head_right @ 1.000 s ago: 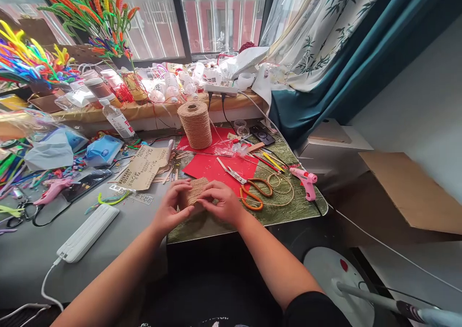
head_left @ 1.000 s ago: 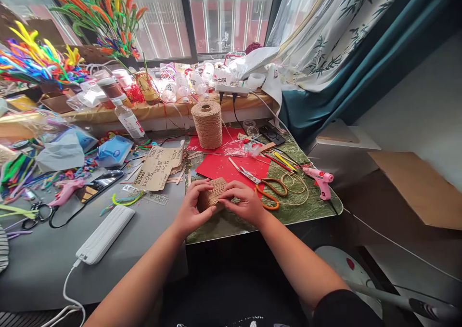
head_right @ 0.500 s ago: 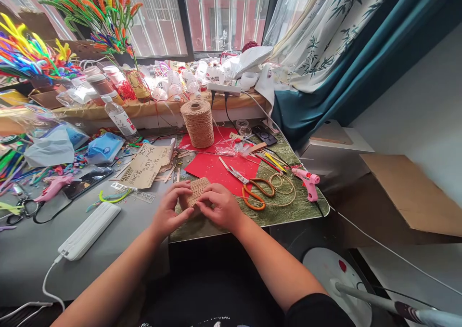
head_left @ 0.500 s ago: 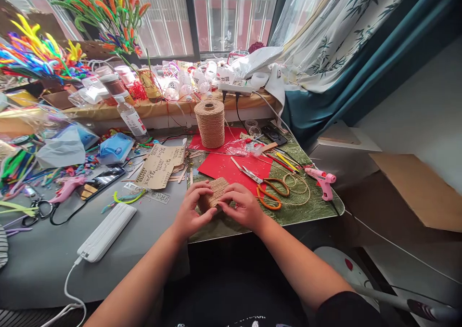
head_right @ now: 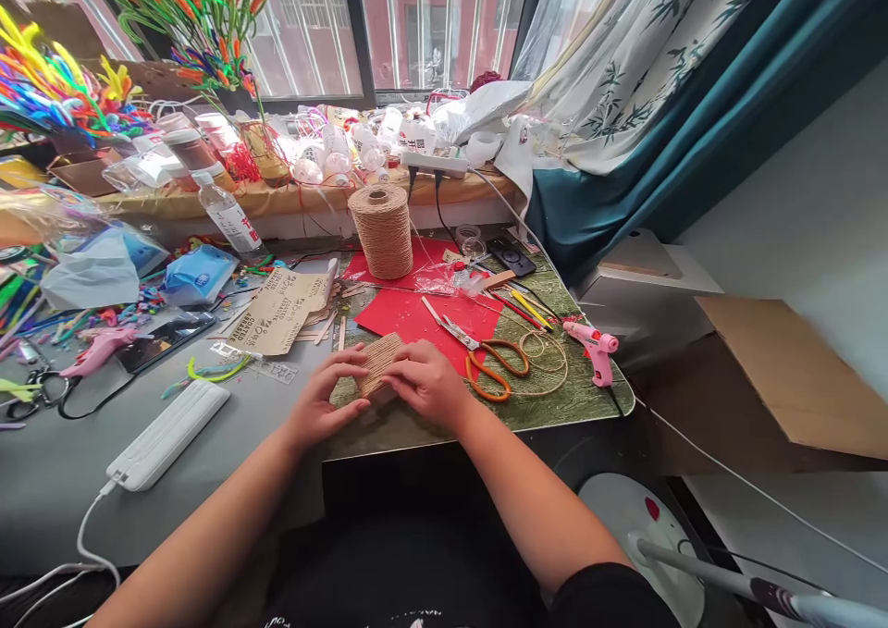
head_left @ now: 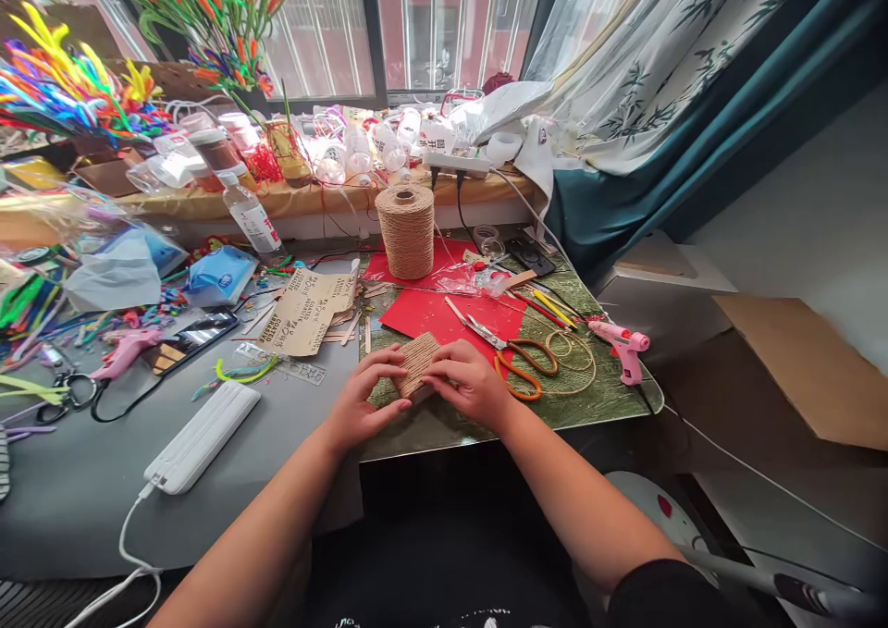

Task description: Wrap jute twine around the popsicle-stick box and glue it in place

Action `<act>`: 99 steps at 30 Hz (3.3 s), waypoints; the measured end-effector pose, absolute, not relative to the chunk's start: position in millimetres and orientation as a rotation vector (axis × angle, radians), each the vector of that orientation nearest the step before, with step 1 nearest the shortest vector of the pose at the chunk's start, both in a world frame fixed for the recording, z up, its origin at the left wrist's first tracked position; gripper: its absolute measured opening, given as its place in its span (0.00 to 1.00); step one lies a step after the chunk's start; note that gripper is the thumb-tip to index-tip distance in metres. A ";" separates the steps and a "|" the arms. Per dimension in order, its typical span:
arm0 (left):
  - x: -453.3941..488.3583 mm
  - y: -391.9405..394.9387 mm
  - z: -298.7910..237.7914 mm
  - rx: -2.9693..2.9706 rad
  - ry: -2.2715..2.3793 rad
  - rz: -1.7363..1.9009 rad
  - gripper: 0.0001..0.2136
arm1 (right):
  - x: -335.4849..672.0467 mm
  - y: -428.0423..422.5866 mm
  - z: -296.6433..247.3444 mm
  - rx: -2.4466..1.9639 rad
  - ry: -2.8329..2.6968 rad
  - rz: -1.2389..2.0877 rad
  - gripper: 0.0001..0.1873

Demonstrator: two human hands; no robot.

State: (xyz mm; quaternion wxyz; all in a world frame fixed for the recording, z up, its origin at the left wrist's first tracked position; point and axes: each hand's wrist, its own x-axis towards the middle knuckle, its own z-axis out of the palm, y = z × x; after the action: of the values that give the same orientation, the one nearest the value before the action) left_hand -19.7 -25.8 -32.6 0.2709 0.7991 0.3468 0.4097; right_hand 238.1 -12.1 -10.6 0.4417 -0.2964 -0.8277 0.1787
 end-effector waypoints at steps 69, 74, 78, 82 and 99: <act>-42.8 -12.8 -58.7 1.212 1.097 1.414 0.13 | 224.2 -5.4 17.2 -0.743 -2.244 0.471 0.07; -41.6 -10.7 -60.8 1.227 1.036 1.488 0.17 | 217.0 0.5 17.2 -0.727 -2.320 0.478 0.08; -44.7 -10.0 -62.9 1.270 1.045 1.461 0.21 | 216.6 1.7 11.2 -0.761 -2.310 0.486 0.08; -42.2 -12.1 -64.5 1.464 1.030 1.405 0.24 | 216.1 1.5 4.2 -0.776 -2.272 0.478 0.07; -23.5 -33.8 47.3 2.309 1.376 0.372 0.43 | 237.9 -9.3 -4.2 -0.849 -1.947 0.700 0.11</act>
State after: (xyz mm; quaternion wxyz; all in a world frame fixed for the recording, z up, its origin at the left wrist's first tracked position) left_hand -23.5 -33.8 47.3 0.2125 0.8314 0.4956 0.1340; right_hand 237.9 -9.3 -4.2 0.4373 -0.3413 -0.7830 0.2814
